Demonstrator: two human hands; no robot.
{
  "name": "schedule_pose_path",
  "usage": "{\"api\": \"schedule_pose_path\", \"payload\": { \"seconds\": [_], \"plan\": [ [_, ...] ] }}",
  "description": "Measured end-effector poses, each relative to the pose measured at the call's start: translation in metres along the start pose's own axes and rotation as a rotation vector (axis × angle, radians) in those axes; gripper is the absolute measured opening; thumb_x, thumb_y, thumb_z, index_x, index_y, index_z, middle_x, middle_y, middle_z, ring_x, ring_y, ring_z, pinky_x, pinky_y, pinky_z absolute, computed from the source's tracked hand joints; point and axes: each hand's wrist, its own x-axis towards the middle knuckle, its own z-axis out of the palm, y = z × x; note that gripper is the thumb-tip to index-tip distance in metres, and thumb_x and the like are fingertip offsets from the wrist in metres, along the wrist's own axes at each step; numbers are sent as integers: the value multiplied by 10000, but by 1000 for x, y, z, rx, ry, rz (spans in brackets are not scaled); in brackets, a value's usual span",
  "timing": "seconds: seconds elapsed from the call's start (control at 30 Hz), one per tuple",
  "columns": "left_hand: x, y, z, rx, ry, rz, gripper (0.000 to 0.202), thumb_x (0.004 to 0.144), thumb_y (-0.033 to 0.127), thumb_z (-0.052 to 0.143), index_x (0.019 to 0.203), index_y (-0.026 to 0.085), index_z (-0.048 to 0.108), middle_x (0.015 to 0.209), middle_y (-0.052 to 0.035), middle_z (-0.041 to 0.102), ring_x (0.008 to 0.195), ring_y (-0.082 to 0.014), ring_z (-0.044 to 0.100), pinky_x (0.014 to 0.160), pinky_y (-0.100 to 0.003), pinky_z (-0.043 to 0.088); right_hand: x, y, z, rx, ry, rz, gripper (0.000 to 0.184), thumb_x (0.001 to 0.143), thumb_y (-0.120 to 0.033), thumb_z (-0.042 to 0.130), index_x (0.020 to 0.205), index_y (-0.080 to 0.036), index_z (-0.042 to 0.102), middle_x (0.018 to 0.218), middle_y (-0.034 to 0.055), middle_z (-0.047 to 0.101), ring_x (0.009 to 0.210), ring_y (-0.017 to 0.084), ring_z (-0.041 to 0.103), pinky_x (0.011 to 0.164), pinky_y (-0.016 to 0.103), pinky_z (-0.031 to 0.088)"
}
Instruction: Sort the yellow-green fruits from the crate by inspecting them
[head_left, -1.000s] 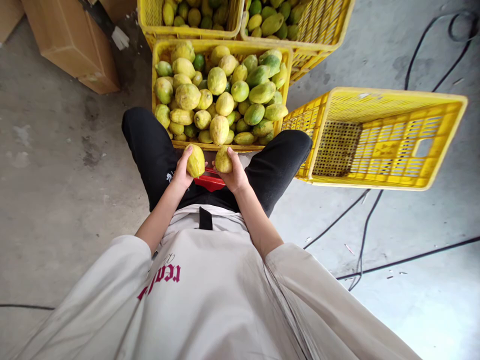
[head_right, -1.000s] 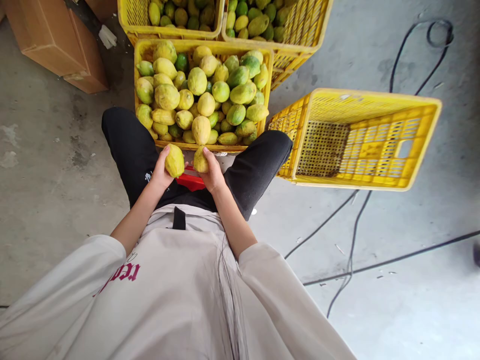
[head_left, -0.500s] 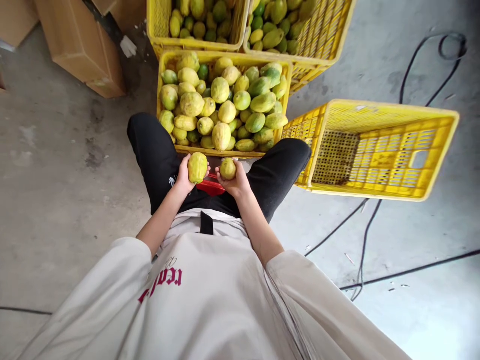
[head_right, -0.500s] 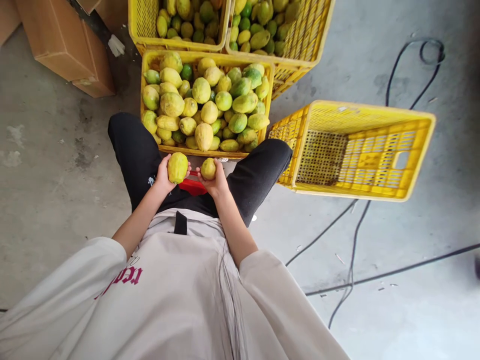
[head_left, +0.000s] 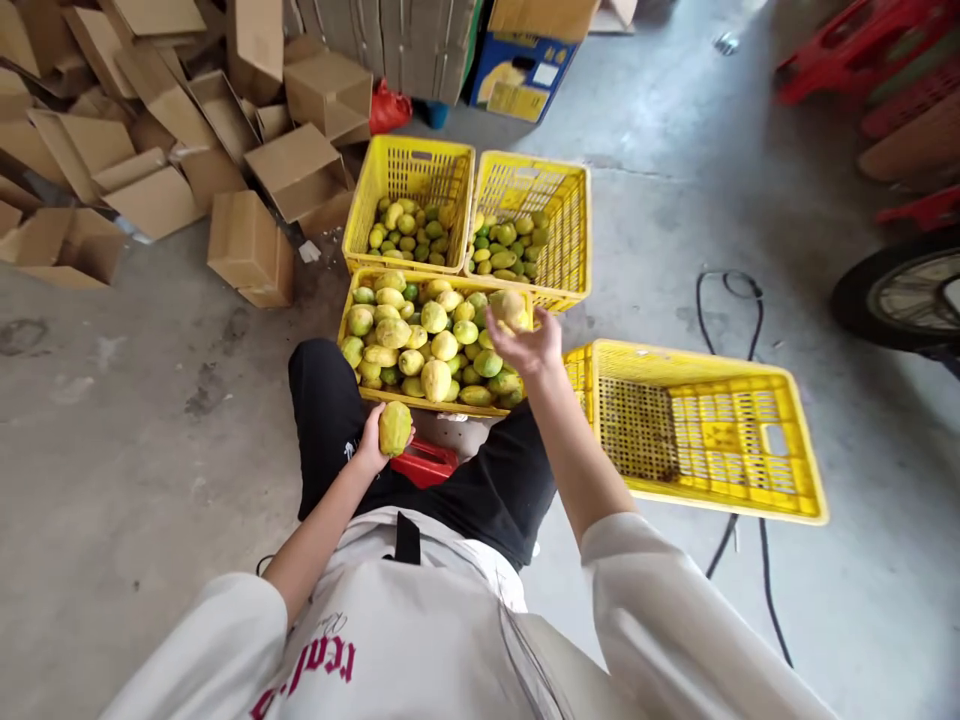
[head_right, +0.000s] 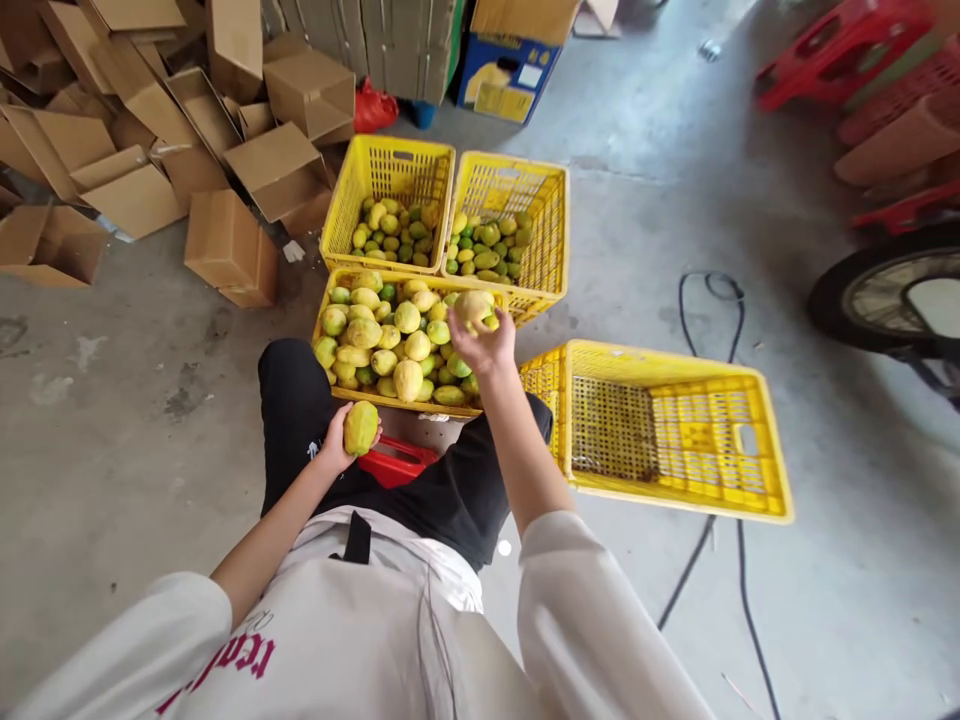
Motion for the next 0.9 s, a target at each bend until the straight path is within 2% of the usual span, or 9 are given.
{"api": "schedule_pose_path", "payload": {
  "seconds": [0.1, 0.2, 0.3, 0.4, 0.5, 0.6, 0.7, 0.8, 0.9],
  "plan": [
    [0, 0, 0, -10, 15, 18, 317, 1167, 353, 561, 1278, 171, 796, 716, -56, 768, 504, -242, 734, 545, -344, 683, 0, -29, 32, 92, -43, -115, 415, 1153, -439, 573, 1527, -278, 651, 1313, 130, 807, 1162, 249, 884, 838, 348, 787],
    [-1, -3, -3, -3, 28, 22, 301, 1207, 337, 517, 1202, 181, 775, 701, -45, 747, 491, -235, 724, 474, -297, 618, -24, -33, 30, 102, -26, -136, 384, 1122, -376, 617, 1495, -289, 660, 1337, 120, 828, 1179, 225, 888, 859, 319, 781],
    [0, -6, -8, 25, 21, -11, 246, 1212, 311, 548, 1155, 188, 754, 718, -53, 750, 489, -233, 722, 462, -287, 603, -51, -26, -4, 84, 163, 2, 311, 1135, -325, 564, 1417, -272, 684, 1251, 133, 847, 1012, 226, 891, 708, 297, 762],
    [2, 3, 1, 50, 10, -80, 204, 1194, 305, 591, 1225, 196, 760, 751, -68, 761, 531, -254, 745, 486, -312, 639, -72, -22, -57, 117, 354, 61, 280, 1140, -202, 482, 1306, -277, 694, 1110, 90, 843, 797, 182, 853, 578, 234, 711],
    [-8, 37, 45, 24, -87, -39, 350, 1214, 383, 562, 1446, 200, 750, 862, -103, 805, 644, -285, 802, 559, -371, 712, -90, -22, -109, 177, 467, 94, 343, 1081, -91, 453, 1220, -277, 705, 1000, 59, 825, 674, 170, 831, 534, 218, 695],
    [-41, 88, 113, 41, -392, 139, 573, 1220, 545, 556, 1643, 181, 689, 1199, -208, 867, 1012, -373, 905, 781, -468, 799, -105, -22, -146, 223, 524, 106, 389, 995, -29, 467, 1180, -272, 708, 914, 42, 809, 600, 176, 811, 489, 218, 675],
    [-89, 129, 170, 80, -682, 425, 669, 1189, 659, 633, 1675, 201, 669, 1458, -235, 826, 1439, -454, 827, 992, -522, 791, -114, -18, -162, 270, 524, 67, 409, 932, -11, 494, 1160, -274, 710, 874, 28, 796, 588, 175, 806, 488, 219, 682],
    [-130, 147, 193, 155, -770, 609, 636, 1232, 665, 550, 1668, 221, 683, 1548, -219, 802, 1605, -490, 720, 1079, -583, 755, -115, -9, -162, 273, 497, 45, 404, 893, 4, 510, 1111, -281, 697, 824, 2, 772, 573, 156, 791, 502, 206, 691],
    [-147, 149, 183, 208, -753, 687, 611, 1258, 630, 453, 1603, 232, 762, 1542, -180, 826, 1612, -452, 724, 1132, -539, 733, -114, 3, -156, 259, 493, 56, 378, 894, 22, 506, 1059, -276, 670, 782, -18, 745, 541, 137, 769, 497, 191, 681]
  ]
}}
